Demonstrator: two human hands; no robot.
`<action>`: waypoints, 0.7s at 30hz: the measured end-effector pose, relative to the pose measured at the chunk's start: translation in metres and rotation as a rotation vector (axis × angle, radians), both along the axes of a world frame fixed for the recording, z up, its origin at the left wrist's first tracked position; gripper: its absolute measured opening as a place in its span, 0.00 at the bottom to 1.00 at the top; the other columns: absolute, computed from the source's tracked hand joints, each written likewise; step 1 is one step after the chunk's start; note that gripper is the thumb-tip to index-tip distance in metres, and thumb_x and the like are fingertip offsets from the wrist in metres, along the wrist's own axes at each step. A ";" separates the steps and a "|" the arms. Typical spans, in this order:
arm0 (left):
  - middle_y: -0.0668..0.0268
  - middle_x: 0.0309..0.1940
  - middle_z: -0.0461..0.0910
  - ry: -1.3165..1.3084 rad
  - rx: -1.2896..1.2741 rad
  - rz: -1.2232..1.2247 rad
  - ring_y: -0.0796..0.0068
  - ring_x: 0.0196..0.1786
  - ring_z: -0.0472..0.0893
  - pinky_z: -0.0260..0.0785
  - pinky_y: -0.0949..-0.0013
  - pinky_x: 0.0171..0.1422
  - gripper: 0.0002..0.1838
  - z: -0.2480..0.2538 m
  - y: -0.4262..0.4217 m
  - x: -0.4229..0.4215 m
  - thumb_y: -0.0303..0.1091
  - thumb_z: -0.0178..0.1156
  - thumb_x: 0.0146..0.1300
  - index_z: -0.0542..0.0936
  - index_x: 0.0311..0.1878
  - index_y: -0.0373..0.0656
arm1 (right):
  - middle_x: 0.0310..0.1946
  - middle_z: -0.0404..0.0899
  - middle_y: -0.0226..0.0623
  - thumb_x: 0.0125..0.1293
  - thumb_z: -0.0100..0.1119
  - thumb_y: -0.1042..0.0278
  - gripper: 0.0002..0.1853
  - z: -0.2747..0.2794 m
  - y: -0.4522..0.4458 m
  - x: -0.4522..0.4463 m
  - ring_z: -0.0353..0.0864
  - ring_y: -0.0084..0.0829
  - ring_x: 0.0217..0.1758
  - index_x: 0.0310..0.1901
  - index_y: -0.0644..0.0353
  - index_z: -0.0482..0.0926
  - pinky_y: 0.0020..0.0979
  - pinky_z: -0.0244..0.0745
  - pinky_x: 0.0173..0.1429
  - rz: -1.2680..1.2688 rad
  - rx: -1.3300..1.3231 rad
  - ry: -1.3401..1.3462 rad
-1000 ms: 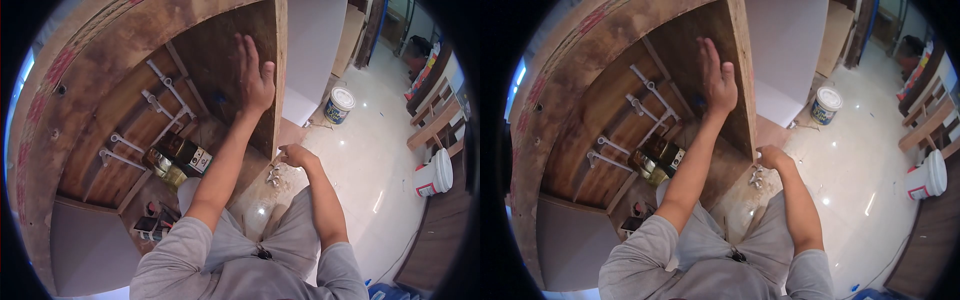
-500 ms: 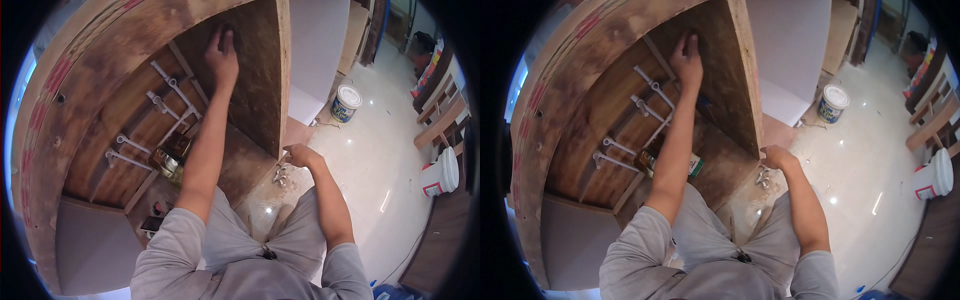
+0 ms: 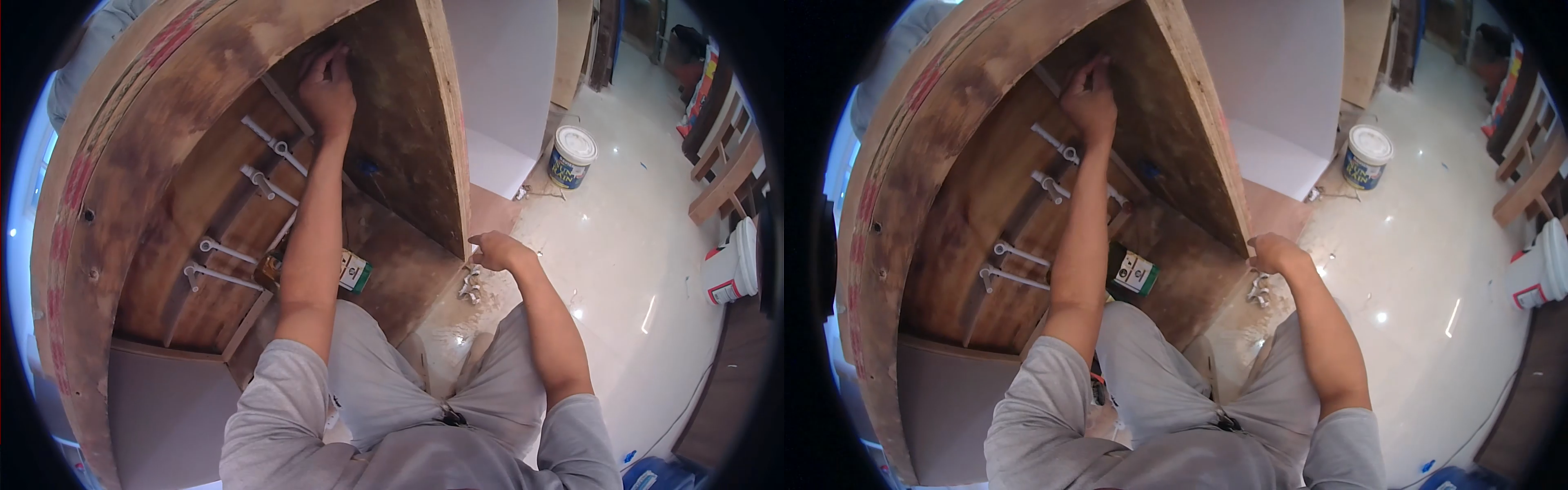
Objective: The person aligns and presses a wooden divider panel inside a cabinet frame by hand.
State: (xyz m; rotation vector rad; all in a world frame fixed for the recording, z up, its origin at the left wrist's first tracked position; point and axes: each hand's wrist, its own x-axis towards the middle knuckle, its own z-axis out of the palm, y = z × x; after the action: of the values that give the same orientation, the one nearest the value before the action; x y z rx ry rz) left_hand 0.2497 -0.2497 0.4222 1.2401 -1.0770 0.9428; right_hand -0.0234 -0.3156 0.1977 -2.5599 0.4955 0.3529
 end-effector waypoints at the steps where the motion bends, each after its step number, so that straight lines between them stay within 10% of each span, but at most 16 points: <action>1: 0.58 0.35 0.82 -0.048 0.014 0.029 0.61 0.39 0.81 0.72 0.64 0.45 0.05 -0.001 0.001 0.002 0.29 0.64 0.59 0.84 0.37 0.40 | 0.48 0.81 0.52 0.62 0.62 0.55 0.29 0.000 0.000 0.000 0.78 0.48 0.55 0.62 0.60 0.72 0.41 0.72 0.60 0.007 -0.004 0.005; 7: 0.51 0.34 0.80 -0.201 0.259 0.286 0.49 0.38 0.79 0.71 0.57 0.45 0.10 0.007 0.003 0.008 0.31 0.57 0.63 0.78 0.44 0.36 | 0.51 0.79 0.51 0.61 0.62 0.56 0.27 0.000 0.002 0.001 0.77 0.47 0.57 0.59 0.60 0.75 0.41 0.71 0.62 -0.018 0.020 -0.002; 21: 0.53 0.28 0.77 0.093 0.152 0.198 0.59 0.31 0.78 0.71 0.60 0.40 0.10 0.003 0.020 0.036 0.30 0.52 0.60 0.76 0.41 0.32 | 0.54 0.78 0.49 0.61 0.62 0.55 0.27 -0.008 -0.003 -0.001 0.76 0.45 0.59 0.60 0.59 0.75 0.40 0.70 0.63 -0.032 0.006 0.018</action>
State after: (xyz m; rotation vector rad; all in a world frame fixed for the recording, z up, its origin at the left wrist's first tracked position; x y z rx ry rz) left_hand 0.2858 -0.2292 0.4250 1.5230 -0.9786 0.9554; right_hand -0.0242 -0.3188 0.1899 -2.5423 0.5400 0.3659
